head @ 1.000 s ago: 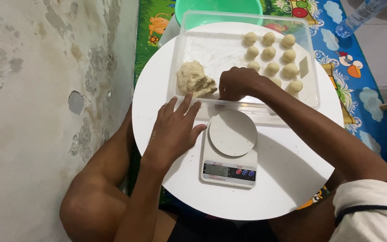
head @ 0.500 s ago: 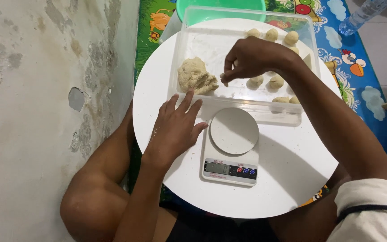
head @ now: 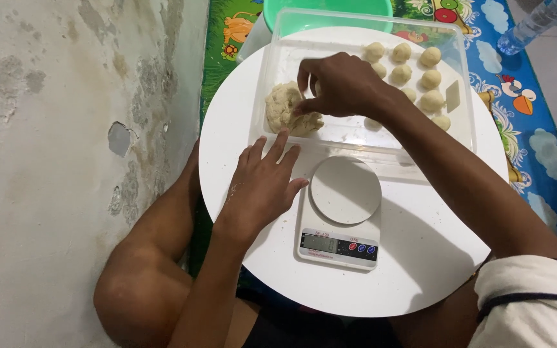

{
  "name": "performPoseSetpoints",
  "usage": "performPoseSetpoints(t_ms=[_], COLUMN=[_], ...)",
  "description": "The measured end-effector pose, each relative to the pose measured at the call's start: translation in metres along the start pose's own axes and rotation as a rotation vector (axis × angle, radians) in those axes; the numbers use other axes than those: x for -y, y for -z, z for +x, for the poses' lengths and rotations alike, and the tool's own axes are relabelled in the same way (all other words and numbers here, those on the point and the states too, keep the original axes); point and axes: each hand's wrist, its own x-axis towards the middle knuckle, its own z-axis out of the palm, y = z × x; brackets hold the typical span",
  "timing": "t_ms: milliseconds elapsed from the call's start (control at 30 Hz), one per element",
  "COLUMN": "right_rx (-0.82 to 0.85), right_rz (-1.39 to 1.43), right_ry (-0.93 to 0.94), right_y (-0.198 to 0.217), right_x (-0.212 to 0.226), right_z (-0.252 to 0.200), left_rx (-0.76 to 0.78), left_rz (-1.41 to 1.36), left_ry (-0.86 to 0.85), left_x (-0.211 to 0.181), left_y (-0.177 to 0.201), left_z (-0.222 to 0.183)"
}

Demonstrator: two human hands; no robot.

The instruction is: Weighing small portions of dough on a digital scale and rolling them into uniform balls.

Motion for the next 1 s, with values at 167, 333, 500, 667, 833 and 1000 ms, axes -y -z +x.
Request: performPoseSetpoints(t_ms=[167,333,500,667,833,1000], right_rx=[-0.019,0.022,0.201,0.513,0.550,0.553], right_rz=[0.024,-0.016,-0.142,-0.229,-0.200,-0.130], right_ry=[0.113,0.168,-0.047,-0.201,-0.274,-0.257], right_y=[-0.003,0.009,0.039,0.007,-0.051,-0.064], right_x=[-0.001,0.004,0.002,-0.025,-0.041,-0.057], right_z=[0.002,-0.001,-0.009,-0.009,-0.006,-0.007], left_rx=[0.007,-0.025,-0.036,0.086,0.167,0.170], left_rz=[0.001,0.001,-0.005,-0.047,-0.075,-0.086], left_ry=[-0.005,-0.015,-0.034,0.005,0.005,0.016], left_x=[0.000,0.001,0.004,-0.004,-0.006,-0.007], left_y=[0.000,-0.001,-0.005,0.018,0.025,0.027], left_z=[-0.001,-0.002,-0.002,-0.002,-0.003,-0.003])
